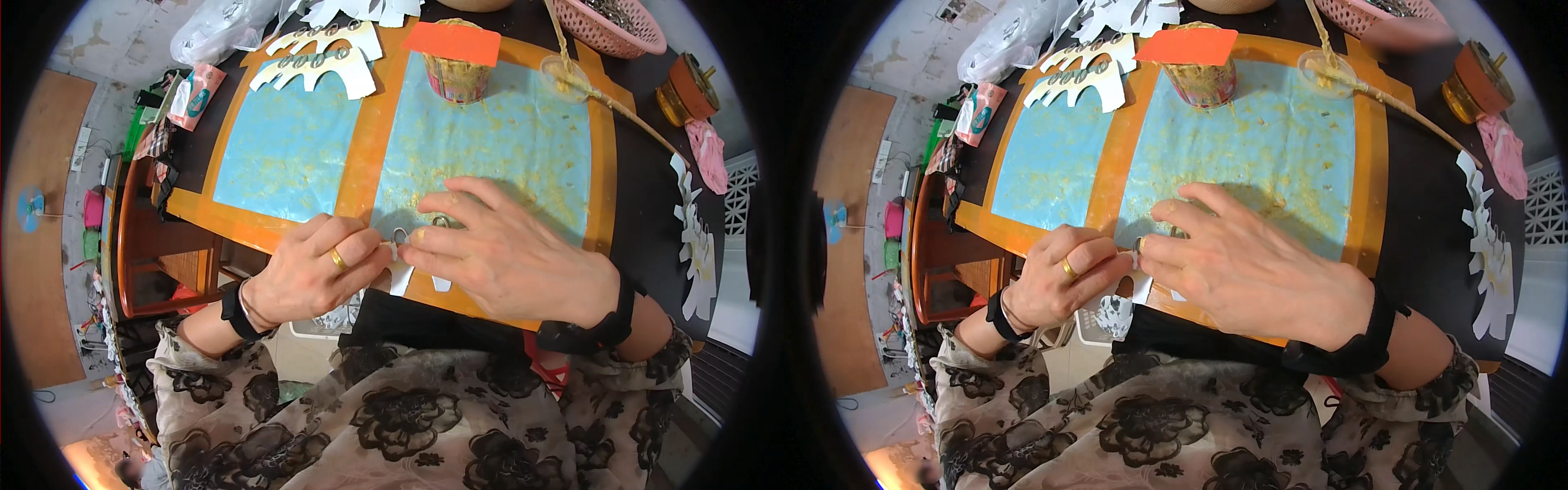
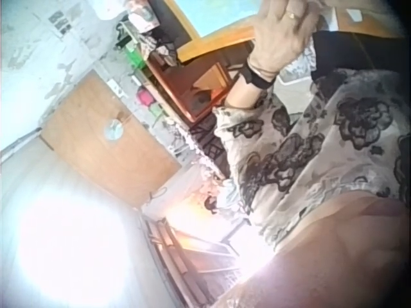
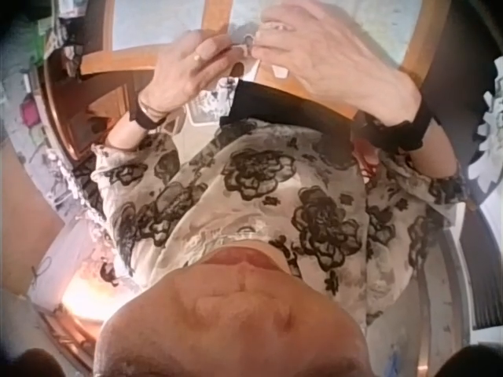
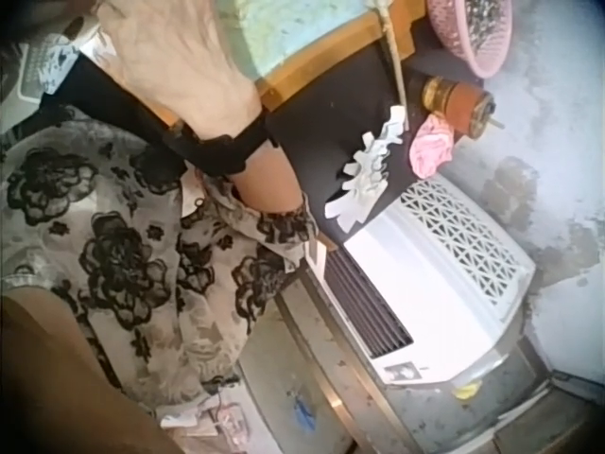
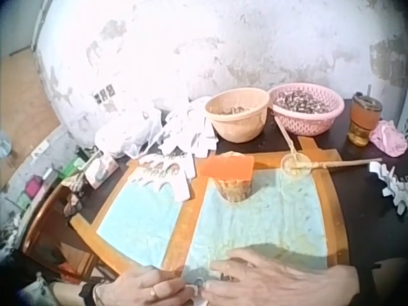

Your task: Applying glue and manually inserting metal rings into white shoe upper components.

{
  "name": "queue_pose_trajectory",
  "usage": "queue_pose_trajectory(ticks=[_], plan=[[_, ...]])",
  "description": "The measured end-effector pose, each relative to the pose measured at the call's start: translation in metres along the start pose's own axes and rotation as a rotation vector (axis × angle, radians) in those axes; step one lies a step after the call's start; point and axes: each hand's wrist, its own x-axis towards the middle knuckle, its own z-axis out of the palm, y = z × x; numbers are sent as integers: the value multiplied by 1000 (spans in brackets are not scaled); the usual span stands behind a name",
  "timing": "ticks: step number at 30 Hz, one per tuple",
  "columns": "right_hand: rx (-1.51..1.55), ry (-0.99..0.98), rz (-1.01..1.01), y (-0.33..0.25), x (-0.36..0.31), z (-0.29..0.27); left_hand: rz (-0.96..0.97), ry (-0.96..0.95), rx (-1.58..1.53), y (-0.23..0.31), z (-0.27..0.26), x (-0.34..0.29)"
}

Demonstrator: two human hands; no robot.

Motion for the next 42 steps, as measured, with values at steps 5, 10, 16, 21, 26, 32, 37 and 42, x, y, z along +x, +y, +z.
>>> queue_pose_trajectory(ticks=[5,10,16,21,26,32,37,42], plan=[[-14,-39,-5,-2,3,-5,63,24,8,-1,5,-12],[-13,-65,16,-3,4,-6,45,104,34,5,14,-16],[-41,-60,13,-3,4,-4,-16,55,-29,7,8,-13],[-27,-50,11,-2,5,-5,-13,34,-33,6,3,-9],[-11,-23,25,-1,3,-5,159,69,-35,-8,8,-10],[6,-20,16,0,3,-5,261,31,43,-14,9,-10],[90,68,-2,3,6,-2,189,-22,-90,-16,8,-9],[77,114,8,6,10,-2,125,-73,-19,-5,-1,-3]])
